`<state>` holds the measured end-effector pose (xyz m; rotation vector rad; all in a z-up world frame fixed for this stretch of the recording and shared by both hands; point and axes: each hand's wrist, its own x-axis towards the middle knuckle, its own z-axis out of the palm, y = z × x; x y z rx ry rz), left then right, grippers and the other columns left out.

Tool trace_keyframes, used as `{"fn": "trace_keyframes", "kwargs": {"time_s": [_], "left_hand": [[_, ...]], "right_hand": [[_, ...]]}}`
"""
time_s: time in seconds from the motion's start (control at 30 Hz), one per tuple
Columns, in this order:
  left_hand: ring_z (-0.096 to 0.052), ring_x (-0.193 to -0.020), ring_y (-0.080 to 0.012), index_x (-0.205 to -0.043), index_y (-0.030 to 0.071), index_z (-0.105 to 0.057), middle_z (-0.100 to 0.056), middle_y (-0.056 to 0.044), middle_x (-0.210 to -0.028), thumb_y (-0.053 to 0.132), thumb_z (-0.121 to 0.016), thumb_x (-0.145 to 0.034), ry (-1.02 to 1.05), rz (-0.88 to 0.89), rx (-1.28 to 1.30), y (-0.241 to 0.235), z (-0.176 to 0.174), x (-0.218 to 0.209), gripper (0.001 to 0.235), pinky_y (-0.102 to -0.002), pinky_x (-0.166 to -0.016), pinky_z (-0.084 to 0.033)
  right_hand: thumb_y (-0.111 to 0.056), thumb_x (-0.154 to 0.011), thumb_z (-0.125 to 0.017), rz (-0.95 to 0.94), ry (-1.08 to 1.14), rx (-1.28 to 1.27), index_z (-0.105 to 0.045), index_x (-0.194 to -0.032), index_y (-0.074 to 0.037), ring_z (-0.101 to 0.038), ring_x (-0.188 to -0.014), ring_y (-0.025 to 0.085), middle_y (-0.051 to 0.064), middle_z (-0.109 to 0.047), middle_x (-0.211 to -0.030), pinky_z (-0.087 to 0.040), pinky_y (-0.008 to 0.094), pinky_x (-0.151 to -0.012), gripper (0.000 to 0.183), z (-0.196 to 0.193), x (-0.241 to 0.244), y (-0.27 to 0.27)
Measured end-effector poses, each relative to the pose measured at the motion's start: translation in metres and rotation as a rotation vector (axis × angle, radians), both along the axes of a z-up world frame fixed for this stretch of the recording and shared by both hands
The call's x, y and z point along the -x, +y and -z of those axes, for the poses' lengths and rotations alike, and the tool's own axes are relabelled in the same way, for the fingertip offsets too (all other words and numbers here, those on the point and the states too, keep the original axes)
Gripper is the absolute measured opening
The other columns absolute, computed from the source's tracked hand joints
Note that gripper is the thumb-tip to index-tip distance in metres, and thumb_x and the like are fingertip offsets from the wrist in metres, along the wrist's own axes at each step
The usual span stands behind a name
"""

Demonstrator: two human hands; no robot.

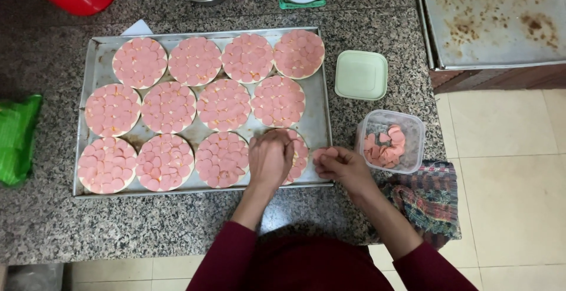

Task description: The person places sliced ham onto small round dough bases arranged on a baking tray. They then squeeze a yellow sauce from a plastic bag over the ham and sprinkle corn kernels from a green colander onto each base.

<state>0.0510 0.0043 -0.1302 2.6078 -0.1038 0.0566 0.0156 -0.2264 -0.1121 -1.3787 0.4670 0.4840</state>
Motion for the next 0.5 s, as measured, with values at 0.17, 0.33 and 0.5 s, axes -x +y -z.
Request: {"fn": "trace_keyframes", "kwargs": {"time_s": [0.17, 0.33, 0.5], "left_hand": [[-0.076, -0.095, -0.0294, -0.090, 0.023, -0.075, -0.075, -0.001, -0.092, 0.036, -0.075, -0.097, -0.042, -0.010, -0.087, 0.003, 0.008, 0.001, 0.015, -0.046, -0.091, -0.048], [-0.075, -0.095, -0.0274, -0.093, 0.023, -0.072, -0.076, 0.000, -0.095, 0.036, -0.077, -0.095, -0.106, -0.023, -0.158, 0.000, 0.013, 0.003, 0.014, -0.045, -0.090, -0.047], [-0.077, -0.102, -0.0403, -0.098, 0.013, -0.083, -0.080, -0.013, -0.098, 0.026, -0.083, -0.097, -0.150, 0.075, 0.304, -0.007, -0.061, 0.013, 0.013, -0.047, -0.089, -0.056]], "right_hand": [[-0.018, -0.109, -0.079, -0.017, 0.016, 0.001, -0.077, -0.136, 0.011, -0.084, -0.103, 0.037, 0.029, -0.082, -0.112, -0.072, 0.054, -0.095, 0.040, -0.027, -0.001, 0.007], [-0.023, -0.114, -0.069, 0.024, 0.087, 0.018, -0.077, -0.137, 0.011, -0.084, -0.106, 0.038, 0.030, -0.083, -0.117, -0.071, 0.055, -0.099, 0.041, -0.062, -0.005, 0.019], [-0.024, -0.114, -0.069, 0.001, 0.083, 0.023, -0.080, -0.133, 0.010, -0.084, -0.113, 0.041, 0.032, -0.084, -0.120, -0.070, 0.057, -0.102, 0.041, -0.071, -0.006, 0.024]]}}
